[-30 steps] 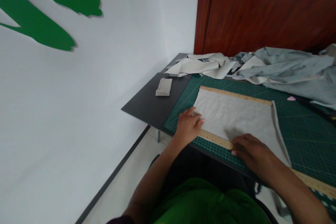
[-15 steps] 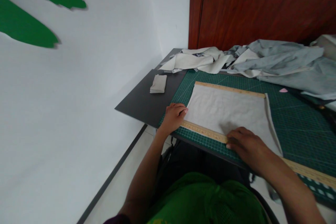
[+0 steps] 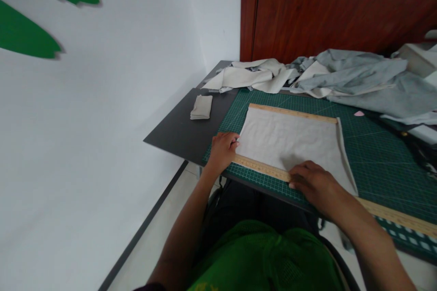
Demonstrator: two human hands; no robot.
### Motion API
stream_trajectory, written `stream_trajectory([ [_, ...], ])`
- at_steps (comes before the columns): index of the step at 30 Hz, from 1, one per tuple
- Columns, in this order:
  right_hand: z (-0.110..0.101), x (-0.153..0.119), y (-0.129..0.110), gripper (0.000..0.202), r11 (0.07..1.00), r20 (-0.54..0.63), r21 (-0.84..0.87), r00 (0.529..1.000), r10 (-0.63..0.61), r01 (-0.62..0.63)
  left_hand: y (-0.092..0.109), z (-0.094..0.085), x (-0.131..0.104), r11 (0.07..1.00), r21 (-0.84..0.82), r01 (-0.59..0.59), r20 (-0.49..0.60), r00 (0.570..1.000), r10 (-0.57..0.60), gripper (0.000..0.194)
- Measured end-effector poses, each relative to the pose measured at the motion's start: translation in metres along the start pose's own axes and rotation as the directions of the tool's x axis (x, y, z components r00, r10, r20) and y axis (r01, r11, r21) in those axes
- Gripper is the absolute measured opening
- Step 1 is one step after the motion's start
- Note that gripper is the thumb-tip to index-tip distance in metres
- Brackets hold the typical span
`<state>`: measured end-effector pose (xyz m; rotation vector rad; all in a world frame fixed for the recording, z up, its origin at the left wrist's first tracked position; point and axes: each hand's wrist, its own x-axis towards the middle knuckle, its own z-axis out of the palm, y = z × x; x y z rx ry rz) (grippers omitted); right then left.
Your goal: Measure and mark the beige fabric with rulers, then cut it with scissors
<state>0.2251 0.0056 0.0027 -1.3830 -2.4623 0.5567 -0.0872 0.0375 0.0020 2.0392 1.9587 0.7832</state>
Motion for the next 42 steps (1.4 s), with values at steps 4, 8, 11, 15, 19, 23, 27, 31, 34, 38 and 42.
stream_trajectory([
  [4, 0.002, 0.000, 0.001, 0.016, 1.000, -0.028, 0.003, 1.000, -0.006, 0.007, 0.001, 0.001, 0.000, 1.000, -0.004, 0.025, -0.016, 1.000, -0.025, 0.015],
  [8, 0.002, 0.000, 0.001, 0.017, 1.000, -0.022, 0.015, 1.000, 0.005, -0.005, 0.001, 0.003, 0.000, 0.999, -0.018, 0.045, -0.043, 0.998, -0.046, 0.016],
  [11, 0.001, 0.000, -0.001, 0.017, 0.999, -0.027, 0.035, 1.000, 0.008, -0.007, -0.001, 0.005, 0.001, 0.998, -0.035, 0.059, -0.055, 0.997, -0.061, 0.020],
  [15, -0.003, 0.000, -0.005, 0.017, 0.999, -0.005, 0.039, 1.000, 0.031, -0.031, -0.003, 0.005, 0.001, 0.995, -0.057, 0.087, -0.093, 0.991, -0.092, 0.034],
  [19, -0.005, 0.002, -0.007, 0.016, 0.998, 0.028, 0.037, 0.999, 0.044, -0.045, 0.003, 0.002, -0.007, 1.000, 0.003, -0.007, -0.268, 0.963, 0.007, 0.045],
  [23, -0.002, 0.003, -0.005, 0.015, 0.998, 0.022, 0.051, 0.999, 0.030, -0.031, 0.026, 0.006, -0.023, 0.909, 0.129, -0.396, -0.049, 0.913, 0.405, 0.041],
  [27, 0.002, 0.004, -0.003, 0.017, 0.999, 0.014, 0.036, 0.999, 0.031, -0.032, 0.049, 0.020, -0.037, 0.818, 0.117, -0.563, 0.161, 0.824, 0.544, 0.056],
  [31, 0.005, 0.006, -0.002, 0.016, 0.999, 0.029, 0.034, 0.999, 0.035, -0.036, 0.054, 0.029, -0.042, 0.883, 0.165, -0.439, 0.153, 0.896, 0.417, 0.065],
  [34, 0.006, 0.007, -0.003, 0.014, 0.997, 0.070, 0.035, 0.995, 0.071, -0.074, 0.053, 0.031, -0.041, 0.905, 0.174, -0.388, 0.144, 0.919, 0.367, 0.067],
  [38, 0.008, 0.009, -0.003, 0.014, 0.994, 0.097, 0.033, 0.991, 0.097, -0.100, 0.051, 0.033, -0.037, 0.928, 0.221, -0.301, 0.100, 0.953, 0.285, 0.073],
  [42, 0.007, 0.008, -0.004, 0.015, 0.993, 0.103, 0.041, 0.989, 0.103, -0.108, 0.047, 0.035, -0.030, 0.928, 0.279, -0.248, 0.077, 0.969, 0.236, 0.081],
])
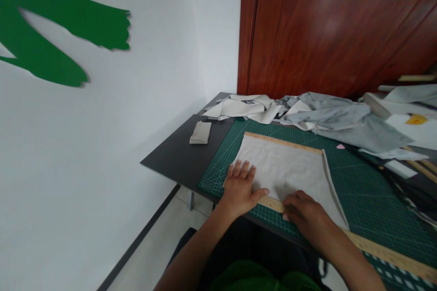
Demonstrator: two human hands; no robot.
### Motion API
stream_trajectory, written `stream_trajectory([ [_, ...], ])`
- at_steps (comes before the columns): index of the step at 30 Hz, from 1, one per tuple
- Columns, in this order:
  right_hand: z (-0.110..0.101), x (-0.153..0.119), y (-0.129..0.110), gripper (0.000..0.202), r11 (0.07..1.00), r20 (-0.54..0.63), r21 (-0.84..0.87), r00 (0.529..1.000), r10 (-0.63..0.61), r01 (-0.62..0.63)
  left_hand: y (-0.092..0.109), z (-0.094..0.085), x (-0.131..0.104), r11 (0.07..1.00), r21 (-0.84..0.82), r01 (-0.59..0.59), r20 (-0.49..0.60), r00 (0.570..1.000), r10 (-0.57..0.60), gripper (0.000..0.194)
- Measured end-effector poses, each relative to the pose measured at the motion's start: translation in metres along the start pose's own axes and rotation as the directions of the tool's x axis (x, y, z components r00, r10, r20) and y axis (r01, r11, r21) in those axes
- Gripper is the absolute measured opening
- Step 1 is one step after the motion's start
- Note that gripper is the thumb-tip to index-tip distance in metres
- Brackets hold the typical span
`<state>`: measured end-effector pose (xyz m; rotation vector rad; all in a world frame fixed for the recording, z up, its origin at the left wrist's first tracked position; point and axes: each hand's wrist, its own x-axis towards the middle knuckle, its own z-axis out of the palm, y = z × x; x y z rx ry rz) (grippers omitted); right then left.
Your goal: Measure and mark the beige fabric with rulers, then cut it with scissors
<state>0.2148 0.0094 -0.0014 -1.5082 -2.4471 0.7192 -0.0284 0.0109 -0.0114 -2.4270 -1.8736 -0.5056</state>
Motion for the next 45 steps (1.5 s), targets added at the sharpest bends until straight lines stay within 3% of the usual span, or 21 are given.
stream_trajectory([
  [7, -0.004, -0.002, -0.006, 0.012, 0.999, -0.006, 0.046, 1.000, 0.005, -0.005, -0.005, 0.004, 0.005, 0.994, 0.050, 0.096, 0.008, 0.995, -0.097, 0.094],
  [22, -0.010, 0.000, -0.012, 0.012, 0.998, -0.010, 0.064, 1.000, 0.029, -0.028, 0.003, 0.008, 0.008, 0.983, 0.072, 0.170, -0.003, 0.985, -0.171, 0.093],
  [24, -0.010, 0.000, -0.014, 0.012, 0.996, -0.013, 0.073, 0.999, 0.046, -0.044, 0.007, 0.006, 0.009, 0.989, 0.056, 0.135, -0.046, 0.990, -0.132, 0.089],
  [27, -0.011, 0.000, -0.015, 0.012, 0.996, -0.024, 0.084, 0.999, 0.040, -0.038, 0.014, 0.003, 0.007, 0.998, 0.013, -0.056, -0.105, 0.993, 0.057, 0.077],
  [30, -0.007, -0.001, -0.009, 0.011, 0.995, -0.038, 0.102, 0.999, 0.007, -0.003, 0.021, 0.003, 0.002, 0.979, -0.063, -0.192, -0.058, 0.980, 0.188, 0.066],
  [36, 0.001, -0.003, 0.011, 0.011, 0.979, -0.064, 0.198, 0.997, -0.036, 0.048, 0.034, 0.007, -0.003, 0.988, -0.120, -0.099, -0.010, 0.995, 0.099, 0.066],
  [45, -0.010, -0.008, 0.008, 0.012, 0.957, -0.008, 0.289, 1.000, -0.015, 0.017, 0.038, 0.006, -0.007, 0.987, -0.137, -0.089, -0.015, 0.996, 0.088, 0.070],
])
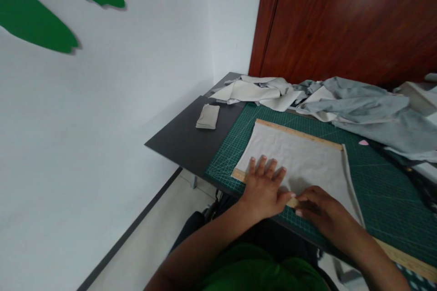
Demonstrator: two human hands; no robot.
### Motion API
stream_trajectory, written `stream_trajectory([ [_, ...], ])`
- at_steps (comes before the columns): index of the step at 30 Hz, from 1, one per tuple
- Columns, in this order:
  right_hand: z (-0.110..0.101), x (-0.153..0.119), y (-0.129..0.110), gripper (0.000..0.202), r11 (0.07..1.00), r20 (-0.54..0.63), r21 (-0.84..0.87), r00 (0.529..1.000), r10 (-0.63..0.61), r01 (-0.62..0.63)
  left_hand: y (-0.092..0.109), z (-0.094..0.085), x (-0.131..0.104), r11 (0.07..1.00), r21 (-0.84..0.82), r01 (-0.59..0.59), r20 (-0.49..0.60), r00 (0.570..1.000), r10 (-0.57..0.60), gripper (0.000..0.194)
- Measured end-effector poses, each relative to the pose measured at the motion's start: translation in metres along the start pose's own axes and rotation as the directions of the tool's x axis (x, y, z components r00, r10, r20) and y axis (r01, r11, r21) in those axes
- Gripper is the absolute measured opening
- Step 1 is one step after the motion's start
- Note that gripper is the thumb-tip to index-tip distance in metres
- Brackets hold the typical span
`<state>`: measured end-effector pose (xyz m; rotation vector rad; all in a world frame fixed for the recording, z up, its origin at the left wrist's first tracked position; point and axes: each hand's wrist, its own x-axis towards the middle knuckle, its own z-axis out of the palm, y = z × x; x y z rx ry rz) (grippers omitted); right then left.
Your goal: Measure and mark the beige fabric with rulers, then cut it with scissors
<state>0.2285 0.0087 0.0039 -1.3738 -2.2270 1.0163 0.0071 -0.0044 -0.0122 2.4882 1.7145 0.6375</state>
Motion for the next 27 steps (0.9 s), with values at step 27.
stream_trajectory([
  [27, -0.053, -0.027, 0.022, 0.028, 0.995, 0.033, -0.068, 0.997, 0.068, -0.066, 0.003, 0.000, 0.011, 0.997, 0.026, 0.074, 0.049, 0.996, -0.075, 0.052],
])
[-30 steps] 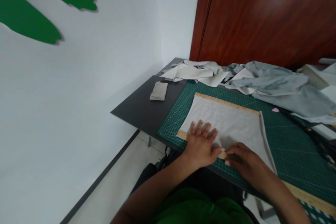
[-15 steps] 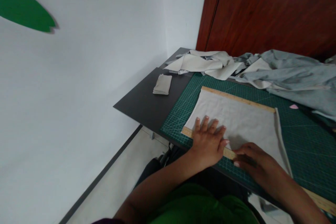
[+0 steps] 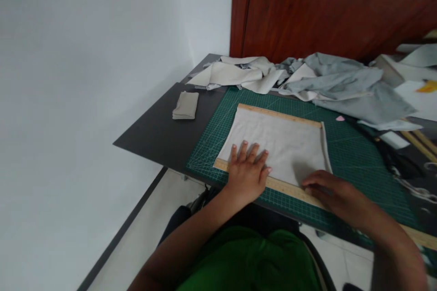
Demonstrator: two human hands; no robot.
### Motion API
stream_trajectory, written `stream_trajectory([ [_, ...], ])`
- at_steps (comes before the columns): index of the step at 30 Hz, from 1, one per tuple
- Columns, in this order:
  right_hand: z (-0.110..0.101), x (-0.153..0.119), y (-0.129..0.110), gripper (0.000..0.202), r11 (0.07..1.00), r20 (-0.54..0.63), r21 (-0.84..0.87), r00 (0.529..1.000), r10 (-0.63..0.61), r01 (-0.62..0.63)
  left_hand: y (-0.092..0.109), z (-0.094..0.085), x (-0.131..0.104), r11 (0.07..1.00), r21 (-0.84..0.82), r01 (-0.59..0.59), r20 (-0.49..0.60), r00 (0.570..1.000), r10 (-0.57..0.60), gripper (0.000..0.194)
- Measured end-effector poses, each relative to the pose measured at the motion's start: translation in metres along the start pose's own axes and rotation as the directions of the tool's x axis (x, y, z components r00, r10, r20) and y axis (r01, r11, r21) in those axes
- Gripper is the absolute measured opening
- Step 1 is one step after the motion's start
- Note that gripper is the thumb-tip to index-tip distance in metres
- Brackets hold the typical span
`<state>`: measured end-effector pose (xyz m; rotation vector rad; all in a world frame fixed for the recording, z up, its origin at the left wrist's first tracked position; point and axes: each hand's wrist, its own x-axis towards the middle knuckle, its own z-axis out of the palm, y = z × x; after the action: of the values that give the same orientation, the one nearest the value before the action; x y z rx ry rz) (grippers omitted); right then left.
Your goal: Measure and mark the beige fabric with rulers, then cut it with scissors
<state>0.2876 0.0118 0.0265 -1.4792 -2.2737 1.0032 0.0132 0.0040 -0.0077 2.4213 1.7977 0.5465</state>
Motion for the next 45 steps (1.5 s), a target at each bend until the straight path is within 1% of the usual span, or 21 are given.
stream_trajectory([
  [4, -0.019, -0.020, 0.016, 0.027, 0.993, 0.005, -0.033, 0.993, 0.114, -0.114, -0.001, 0.001, 0.004, 1.000, 0.015, -0.001, 0.021, 1.000, 0.001, 0.050],
  [8, -0.029, -0.034, 0.025, 0.025, 0.973, 0.009, -0.007, 0.973, 0.229, -0.229, -0.002, 0.001, 0.007, 1.000, 0.021, -0.009, 0.020, 1.000, 0.009, 0.050],
  [17, -0.035, -0.038, 0.031, 0.021, 0.964, 0.006, 0.032, 0.965, 0.263, -0.263, -0.004, 0.003, 0.009, 0.995, 0.087, -0.041, -0.001, 0.999, 0.042, 0.051],
  [19, -0.034, -0.037, 0.027, 0.020, 0.961, -0.003, 0.001, 0.961, 0.277, -0.277, -0.004, 0.003, 0.010, 0.994, 0.094, -0.047, 0.002, 0.999, 0.047, 0.051],
  [22, -0.029, -0.032, 0.011, 0.018, 0.953, -0.035, -0.125, 0.961, 0.274, -0.276, -0.004, 0.002, 0.011, 0.993, 0.106, -0.052, -0.003, 0.999, 0.053, 0.050],
  [23, -0.026, -0.029, 0.004, 0.018, 0.950, -0.051, -0.173, 0.966, 0.254, -0.259, -0.004, 0.002, 0.012, 0.992, 0.110, -0.054, -0.008, 0.998, 0.055, 0.050],
  [25, -0.020, -0.023, -0.011, 0.016, 0.955, -0.071, -0.228, 0.982, 0.176, -0.188, -0.004, 0.002, 0.012, 0.992, 0.114, -0.058, -0.016, 0.998, 0.060, 0.051],
  [27, -0.014, -0.016, -0.023, 0.016, 0.970, -0.030, -0.219, 0.995, 0.099, -0.103, -0.004, 0.002, 0.013, 0.992, 0.112, -0.062, -0.018, 0.998, 0.065, 0.051],
  [29, -0.009, -0.011, -0.029, 0.017, 0.975, -0.012, -0.210, 0.997, 0.072, -0.073, -0.004, 0.002, 0.013, 0.992, 0.110, -0.061, -0.014, 0.998, 0.063, 0.051],
  [32, -0.007, -0.008, -0.030, 0.018, 0.975, -0.026, -0.202, 0.996, 0.089, -0.093, -0.004, 0.002, 0.014, 0.993, 0.108, -0.056, -0.006, 0.998, 0.057, 0.051],
  [36, -0.006, -0.009, -0.024, 0.018, 0.983, -0.020, -0.157, 0.995, 0.094, -0.096, -0.005, 0.003, 0.013, 0.992, 0.112, -0.058, -0.009, 0.998, 0.059, 0.050],
  [42, 0.001, -0.007, -0.020, 0.014, 0.985, 0.007, -0.122, 0.992, 0.123, -0.121, -0.006, 0.001, 0.008, 0.991, 0.122, -0.053, 0.013, 0.999, 0.052, 0.048],
  [45, 0.004, -0.007, -0.017, 0.013, 0.983, 0.031, -0.108, 0.988, 0.152, -0.147, -0.007, 0.002, 0.006, 0.992, 0.117, -0.047, -0.009, 0.999, 0.048, 0.048],
])
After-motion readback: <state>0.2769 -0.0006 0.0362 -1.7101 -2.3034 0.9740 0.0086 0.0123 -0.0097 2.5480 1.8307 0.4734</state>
